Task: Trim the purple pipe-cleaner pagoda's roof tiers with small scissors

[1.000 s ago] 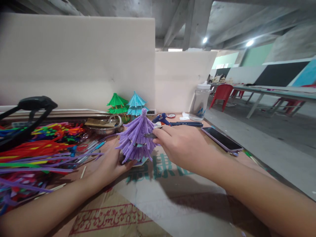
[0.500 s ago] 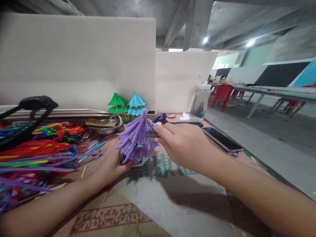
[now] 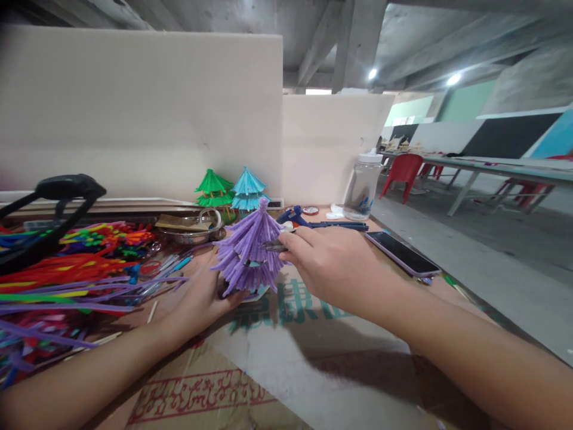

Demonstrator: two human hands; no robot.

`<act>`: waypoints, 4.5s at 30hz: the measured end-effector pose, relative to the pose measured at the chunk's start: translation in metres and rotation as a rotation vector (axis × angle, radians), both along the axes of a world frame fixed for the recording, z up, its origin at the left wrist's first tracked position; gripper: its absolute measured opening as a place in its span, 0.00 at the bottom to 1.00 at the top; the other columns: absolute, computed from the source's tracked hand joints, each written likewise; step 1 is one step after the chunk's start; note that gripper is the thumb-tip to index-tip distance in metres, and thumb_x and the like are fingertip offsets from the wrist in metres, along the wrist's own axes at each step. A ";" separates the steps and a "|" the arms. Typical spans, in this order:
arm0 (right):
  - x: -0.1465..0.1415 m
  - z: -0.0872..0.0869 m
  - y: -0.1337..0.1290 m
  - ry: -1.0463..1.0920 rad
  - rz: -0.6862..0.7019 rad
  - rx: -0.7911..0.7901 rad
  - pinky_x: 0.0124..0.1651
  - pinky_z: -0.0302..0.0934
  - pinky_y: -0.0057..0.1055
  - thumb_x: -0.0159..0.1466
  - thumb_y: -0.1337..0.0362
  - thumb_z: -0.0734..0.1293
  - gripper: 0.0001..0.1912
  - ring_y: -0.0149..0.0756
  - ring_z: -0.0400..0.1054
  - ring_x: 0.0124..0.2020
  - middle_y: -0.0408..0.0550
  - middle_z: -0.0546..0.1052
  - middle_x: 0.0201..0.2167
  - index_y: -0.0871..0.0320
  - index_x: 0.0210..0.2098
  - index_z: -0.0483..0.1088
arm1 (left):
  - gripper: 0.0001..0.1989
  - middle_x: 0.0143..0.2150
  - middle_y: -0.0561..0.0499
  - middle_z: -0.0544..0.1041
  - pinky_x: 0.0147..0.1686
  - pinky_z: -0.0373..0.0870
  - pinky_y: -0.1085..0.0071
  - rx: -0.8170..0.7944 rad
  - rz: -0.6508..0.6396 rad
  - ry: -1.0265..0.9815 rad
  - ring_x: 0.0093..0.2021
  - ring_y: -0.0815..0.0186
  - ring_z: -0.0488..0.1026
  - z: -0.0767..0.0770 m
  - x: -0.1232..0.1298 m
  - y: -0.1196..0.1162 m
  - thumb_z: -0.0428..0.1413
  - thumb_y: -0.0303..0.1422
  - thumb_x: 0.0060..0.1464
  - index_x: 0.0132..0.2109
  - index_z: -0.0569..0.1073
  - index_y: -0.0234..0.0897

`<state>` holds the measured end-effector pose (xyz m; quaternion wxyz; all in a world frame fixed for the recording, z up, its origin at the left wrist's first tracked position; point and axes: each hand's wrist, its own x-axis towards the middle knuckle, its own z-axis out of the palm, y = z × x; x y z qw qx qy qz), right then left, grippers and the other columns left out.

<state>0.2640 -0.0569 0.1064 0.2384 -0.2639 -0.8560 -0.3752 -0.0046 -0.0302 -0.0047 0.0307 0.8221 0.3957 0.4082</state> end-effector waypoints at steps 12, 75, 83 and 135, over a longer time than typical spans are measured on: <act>-0.001 -0.002 0.002 0.006 -0.002 -0.010 0.32 0.52 0.34 0.71 0.67 0.57 0.13 0.35 0.73 0.32 0.46 0.79 0.31 0.61 0.42 0.72 | 0.33 0.62 0.38 0.69 0.64 0.58 0.44 0.011 0.013 0.011 0.64 0.45 0.64 0.002 0.002 0.000 0.61 0.37 0.53 0.64 0.61 0.39; -0.001 -0.001 0.001 0.001 0.016 0.024 0.32 0.52 0.34 0.72 0.68 0.56 0.13 0.34 0.73 0.31 0.44 0.79 0.31 0.60 0.42 0.72 | 0.34 0.63 0.35 0.66 0.64 0.58 0.43 0.025 0.001 0.020 0.66 0.43 0.61 0.001 0.001 -0.001 0.60 0.39 0.55 0.65 0.58 0.36; -0.002 -0.002 0.001 0.004 0.022 0.028 0.30 0.50 0.33 0.71 0.69 0.56 0.12 0.33 0.72 0.30 0.43 0.78 0.29 0.60 0.42 0.72 | 0.32 0.63 0.36 0.66 0.64 0.57 0.43 0.015 0.006 0.042 0.67 0.44 0.60 0.001 -0.001 -0.002 0.59 0.38 0.56 0.63 0.58 0.36; -0.001 0.002 -0.001 0.027 0.021 0.033 0.30 0.51 0.32 0.71 0.68 0.57 0.12 0.34 0.71 0.29 0.46 0.78 0.28 0.61 0.41 0.72 | 0.31 0.62 0.37 0.67 0.63 0.60 0.44 0.025 -0.013 0.026 0.65 0.45 0.62 0.003 0.002 -0.002 0.60 0.38 0.56 0.63 0.59 0.38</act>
